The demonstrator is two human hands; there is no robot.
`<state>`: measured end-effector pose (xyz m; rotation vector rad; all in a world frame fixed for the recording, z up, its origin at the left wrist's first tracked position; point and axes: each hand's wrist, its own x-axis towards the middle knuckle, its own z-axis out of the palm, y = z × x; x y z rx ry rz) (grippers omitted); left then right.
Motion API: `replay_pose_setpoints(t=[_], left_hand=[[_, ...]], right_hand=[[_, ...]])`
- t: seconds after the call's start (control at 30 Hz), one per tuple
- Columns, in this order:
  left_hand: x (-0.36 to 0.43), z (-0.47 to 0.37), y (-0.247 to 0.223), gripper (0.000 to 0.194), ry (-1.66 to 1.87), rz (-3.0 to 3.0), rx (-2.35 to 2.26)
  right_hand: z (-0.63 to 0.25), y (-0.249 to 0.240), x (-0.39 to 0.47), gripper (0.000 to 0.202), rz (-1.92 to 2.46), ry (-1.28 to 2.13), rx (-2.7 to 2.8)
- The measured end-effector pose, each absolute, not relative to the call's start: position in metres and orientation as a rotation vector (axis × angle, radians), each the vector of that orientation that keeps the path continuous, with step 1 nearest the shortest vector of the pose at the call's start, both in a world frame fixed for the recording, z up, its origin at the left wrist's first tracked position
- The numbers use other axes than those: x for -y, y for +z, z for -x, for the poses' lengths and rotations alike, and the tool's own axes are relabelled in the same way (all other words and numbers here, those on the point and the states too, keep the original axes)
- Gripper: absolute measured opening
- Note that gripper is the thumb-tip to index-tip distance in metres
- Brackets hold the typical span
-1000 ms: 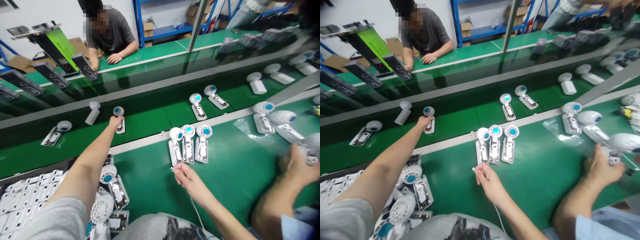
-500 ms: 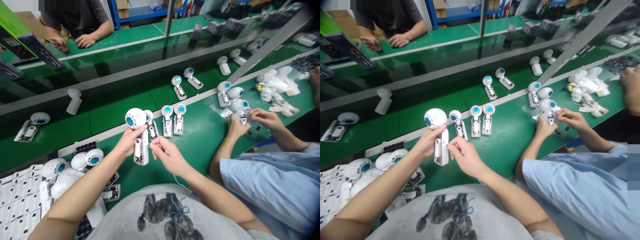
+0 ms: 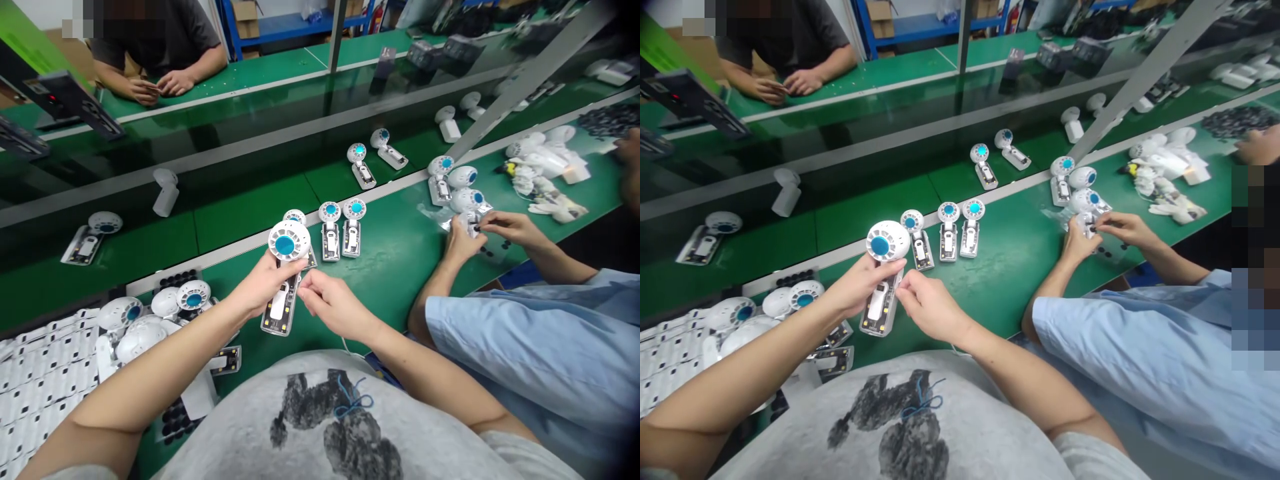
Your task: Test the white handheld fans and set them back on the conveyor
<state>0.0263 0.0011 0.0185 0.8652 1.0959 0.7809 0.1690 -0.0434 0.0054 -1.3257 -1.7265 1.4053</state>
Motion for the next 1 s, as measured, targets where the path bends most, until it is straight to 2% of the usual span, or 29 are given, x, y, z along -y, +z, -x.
replay_pose_setpoints(t=[0.27,0.43,0.53,0.77,0.87,1.0], left_hand=[[0.004,-0.023,0.006,0.023,0.742,-0.827,-1.096],[-0.039,0.029,-0.029,0.024,0.969,-0.929,-1.521],[-0.069,0.041,-0.06,0.021,0.975,-0.906,-1.628],[-0.08,-0.033,-0.119,0.017,0.799,-1.07,-1.599],[-0.091,-0.033,-0.121,0.026,0.738,-1.193,-1.661],[-0.143,0.03,-0.101,0.037,0.721,-1.276,-1.755]], right_hand=[[-0.166,-0.007,0.042,0.016,1.334,1.531,1.651],[-0.197,-0.015,0.039,0.019,1.4,1.639,1.269],[-0.208,-0.021,0.039,0.023,1.441,1.63,1.201],[-0.194,-0.036,0.038,0.023,1.391,1.697,1.281],[-0.193,-0.041,0.035,0.025,1.41,1.706,1.317],[-0.19,-0.049,0.028,0.028,1.45,1.744,1.325]])
